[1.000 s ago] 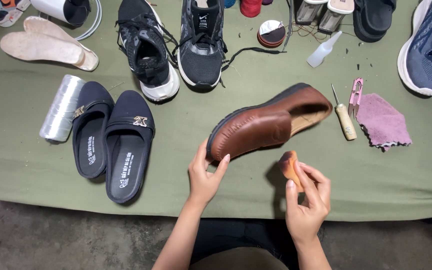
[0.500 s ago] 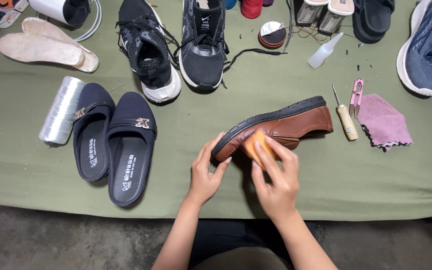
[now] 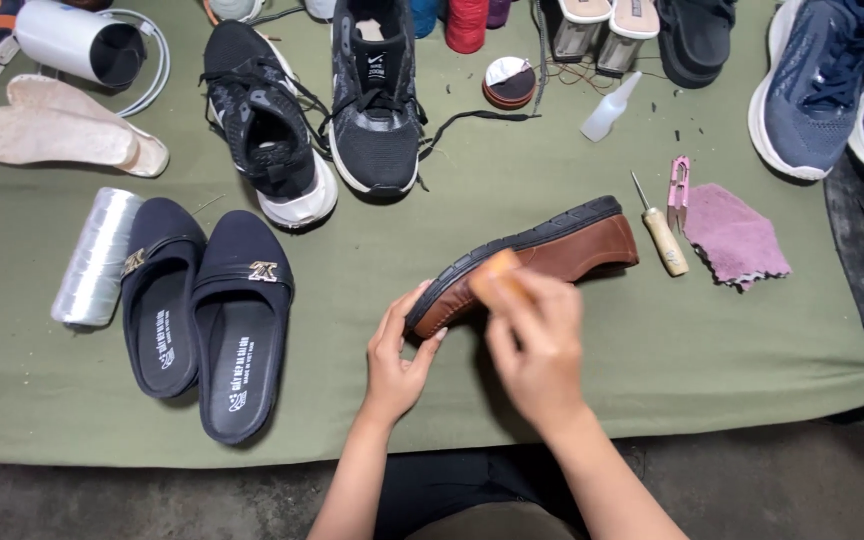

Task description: The person polishes a brown leather loafer using a sponge. They rub the sponge along the sole edge, heel, and upper surface of the shoe. Periodically, the person dips the sponge into a small container of polish to reload it before continuing to apply the product to the shoe.

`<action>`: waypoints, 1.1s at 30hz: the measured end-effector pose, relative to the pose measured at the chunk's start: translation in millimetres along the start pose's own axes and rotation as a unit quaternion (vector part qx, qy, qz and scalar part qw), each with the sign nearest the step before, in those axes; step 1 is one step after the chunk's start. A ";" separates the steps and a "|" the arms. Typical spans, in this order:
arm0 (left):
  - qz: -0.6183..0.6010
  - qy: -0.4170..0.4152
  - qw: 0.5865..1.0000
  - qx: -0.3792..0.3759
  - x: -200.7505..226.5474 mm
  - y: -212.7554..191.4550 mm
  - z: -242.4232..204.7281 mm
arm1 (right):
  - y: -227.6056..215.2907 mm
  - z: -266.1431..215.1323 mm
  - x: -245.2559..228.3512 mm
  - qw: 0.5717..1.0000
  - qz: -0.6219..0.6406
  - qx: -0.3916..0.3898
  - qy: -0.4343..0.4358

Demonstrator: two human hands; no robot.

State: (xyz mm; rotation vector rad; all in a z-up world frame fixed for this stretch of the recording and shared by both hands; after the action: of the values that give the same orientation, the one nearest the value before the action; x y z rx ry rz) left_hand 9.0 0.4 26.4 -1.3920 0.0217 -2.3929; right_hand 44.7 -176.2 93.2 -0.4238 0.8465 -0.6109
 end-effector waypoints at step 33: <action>-0.041 -0.013 0.999 -0.032 5.0 5.5 2.7 | -57.5 6.4 119.9 0.973 -0.042 0.033 0.225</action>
State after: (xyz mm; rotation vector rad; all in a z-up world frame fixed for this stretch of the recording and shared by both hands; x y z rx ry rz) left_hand 10.7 -5.8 30.9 -1.4790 0.0363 -2.4615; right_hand 92.0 -296.8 62.5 -0.2624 1.2391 -0.8281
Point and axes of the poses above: each hand's wrist, its own z-axis towards the middle knuckle, its own y-axis out of the palm, x = y × z, the point moved 5 cm from there along z, towards the middle knuckle, and after that the axes turned 9 degrees about y, right-handed, at the moved point
